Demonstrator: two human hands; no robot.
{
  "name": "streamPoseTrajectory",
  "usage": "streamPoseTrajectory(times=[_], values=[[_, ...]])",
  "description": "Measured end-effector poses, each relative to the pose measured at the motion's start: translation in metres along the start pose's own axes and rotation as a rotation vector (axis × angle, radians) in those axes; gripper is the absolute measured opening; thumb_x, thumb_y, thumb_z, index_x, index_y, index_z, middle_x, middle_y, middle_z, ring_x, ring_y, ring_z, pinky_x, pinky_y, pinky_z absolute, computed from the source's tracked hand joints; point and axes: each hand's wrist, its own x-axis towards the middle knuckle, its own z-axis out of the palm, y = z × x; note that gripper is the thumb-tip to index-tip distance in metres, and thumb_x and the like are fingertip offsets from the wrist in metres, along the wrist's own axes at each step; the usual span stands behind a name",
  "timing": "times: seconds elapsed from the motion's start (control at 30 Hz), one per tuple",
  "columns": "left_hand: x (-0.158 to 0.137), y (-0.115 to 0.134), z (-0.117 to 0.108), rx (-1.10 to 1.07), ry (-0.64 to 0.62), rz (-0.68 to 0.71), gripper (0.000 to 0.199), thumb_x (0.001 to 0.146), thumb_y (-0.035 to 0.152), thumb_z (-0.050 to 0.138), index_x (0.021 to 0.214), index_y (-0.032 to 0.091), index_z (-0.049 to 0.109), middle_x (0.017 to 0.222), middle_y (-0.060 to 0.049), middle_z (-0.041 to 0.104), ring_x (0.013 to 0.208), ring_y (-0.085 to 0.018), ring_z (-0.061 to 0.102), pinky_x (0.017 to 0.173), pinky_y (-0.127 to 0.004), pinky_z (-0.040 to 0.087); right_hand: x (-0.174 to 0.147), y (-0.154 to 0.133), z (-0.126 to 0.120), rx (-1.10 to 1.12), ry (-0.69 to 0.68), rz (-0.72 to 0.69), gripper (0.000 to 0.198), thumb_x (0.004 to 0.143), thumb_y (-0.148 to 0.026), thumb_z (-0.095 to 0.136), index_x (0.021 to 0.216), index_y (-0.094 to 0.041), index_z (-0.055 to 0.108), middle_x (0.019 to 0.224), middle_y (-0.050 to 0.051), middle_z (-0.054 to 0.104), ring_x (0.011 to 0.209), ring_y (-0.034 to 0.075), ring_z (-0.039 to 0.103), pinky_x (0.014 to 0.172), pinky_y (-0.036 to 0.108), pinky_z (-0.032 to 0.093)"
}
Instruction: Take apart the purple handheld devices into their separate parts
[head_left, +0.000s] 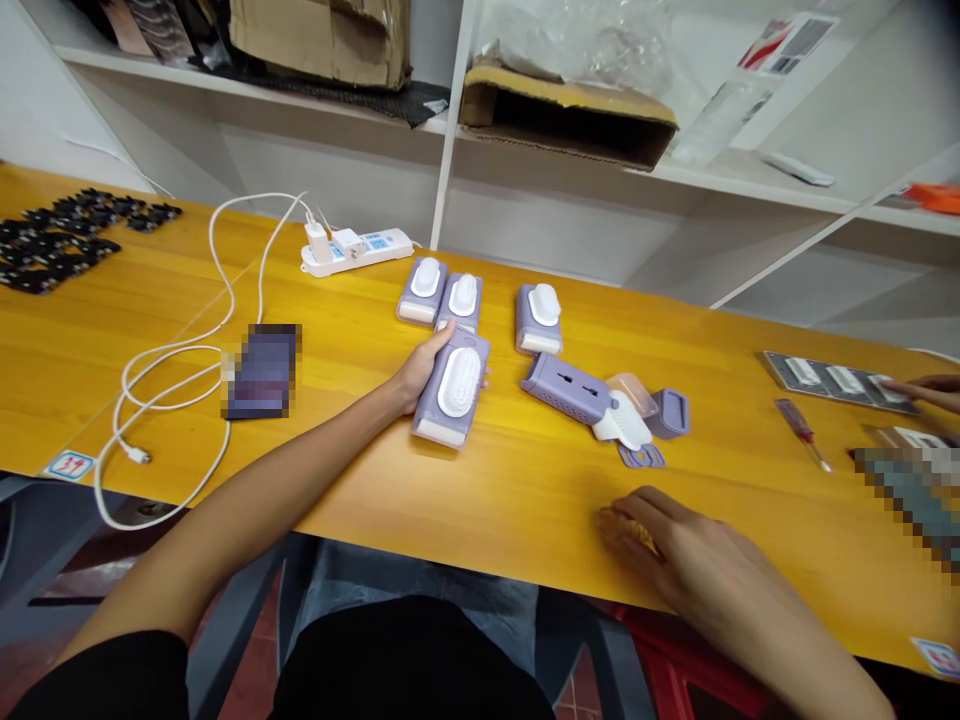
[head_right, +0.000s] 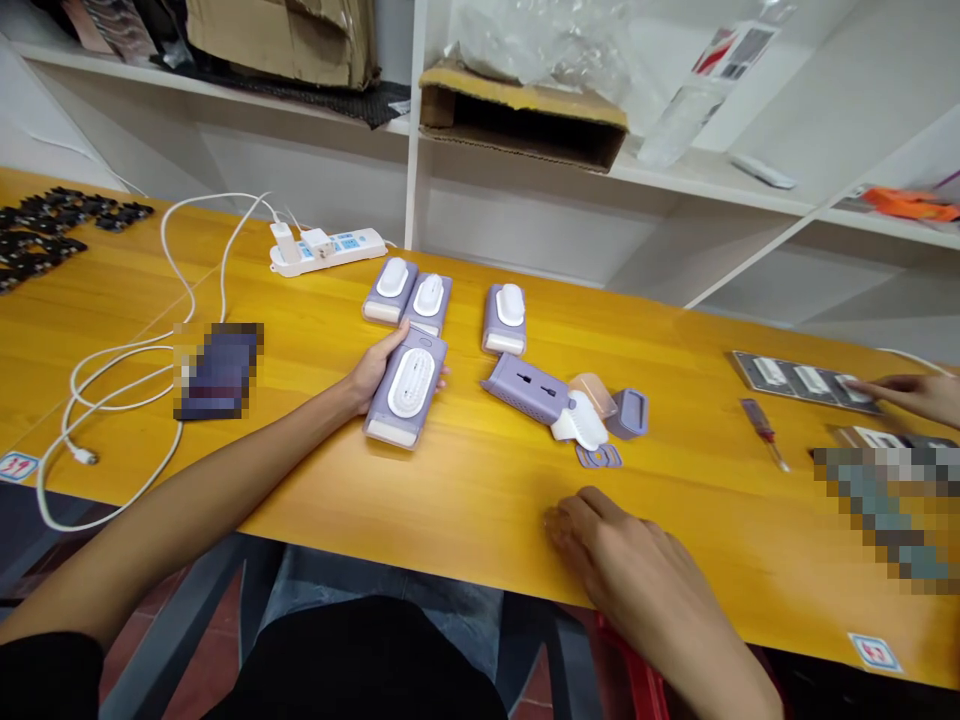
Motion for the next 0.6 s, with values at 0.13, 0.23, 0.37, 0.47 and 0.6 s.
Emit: streamPoseTrajectory(times=[0.13,0.23,0.37,0.47,0.6], values=[[0.0,0.0,0.0,-0.002,-0.003,0.009,0.076,0.111,0.075,0.043,0.119,0.009,0.079,0.097,-0.019,0.086,0.077,-0.026,0.084,0.071,-0.033,0.067,0.038,-0.006,-0.034,-0.171,0.332,-0.051,0.036,0.114,-0.049,0.049,0.122,-0.028,0.077,0.122,0.015,0.081,0.086,0.033,0.079,0.062,0.041,0.05],[0.0,0.0,-0.001,-0.004,0.002,0.007,0.077,0.107,0.079,0.05,0.119,0.009,0.08,0.099,-0.02,0.086,0.078,-0.027,0.084,0.073,-0.035,0.068,0.099,0.005,-0.051,-0.155,0.471,-0.131,0.035,0.113,-0.044,0.053,0.129,-0.026,0.079,0.121,0.018,0.08,0.109,0.04,0.075,0.077,0.048,0.057],[0.001,-0.001,-0.003,0.006,-0.009,0.001,0.082,0.106,0.082,0.049,0.124,0.009,0.079,0.101,-0.02,0.087,0.079,-0.027,0.084,0.072,-0.035,0.068,0.183,0.029,-0.054,-0.056,0.384,-0.166,0.031,0.105,-0.035,0.063,0.124,-0.022,0.084,0.118,0.018,0.081,0.111,0.039,0.072,0.094,0.052,0.058],[0.001,-0.001,-0.004,0.01,-0.024,0.001,0.084,0.107,0.083,0.045,0.127,0.009,0.079,0.101,-0.02,0.087,0.077,-0.026,0.083,0.071,-0.035,0.067,0.218,0.04,-0.049,0.038,0.196,-0.115,0.031,0.101,-0.036,0.069,0.121,-0.019,0.085,0.123,0.016,0.084,0.116,0.037,0.073,0.101,0.049,0.056],[0.002,-0.002,-0.005,0.015,-0.033,0.001,0.085,0.106,0.083,0.046,0.128,0.008,0.079,0.101,-0.02,0.087,0.077,-0.026,0.083,0.074,-0.036,0.067,0.23,0.044,-0.044,0.176,0.062,0.008,0.028,0.095,-0.038,0.077,0.115,-0.021,0.086,0.122,0.012,0.087,0.112,0.033,0.077,0.097,0.044,0.055]])
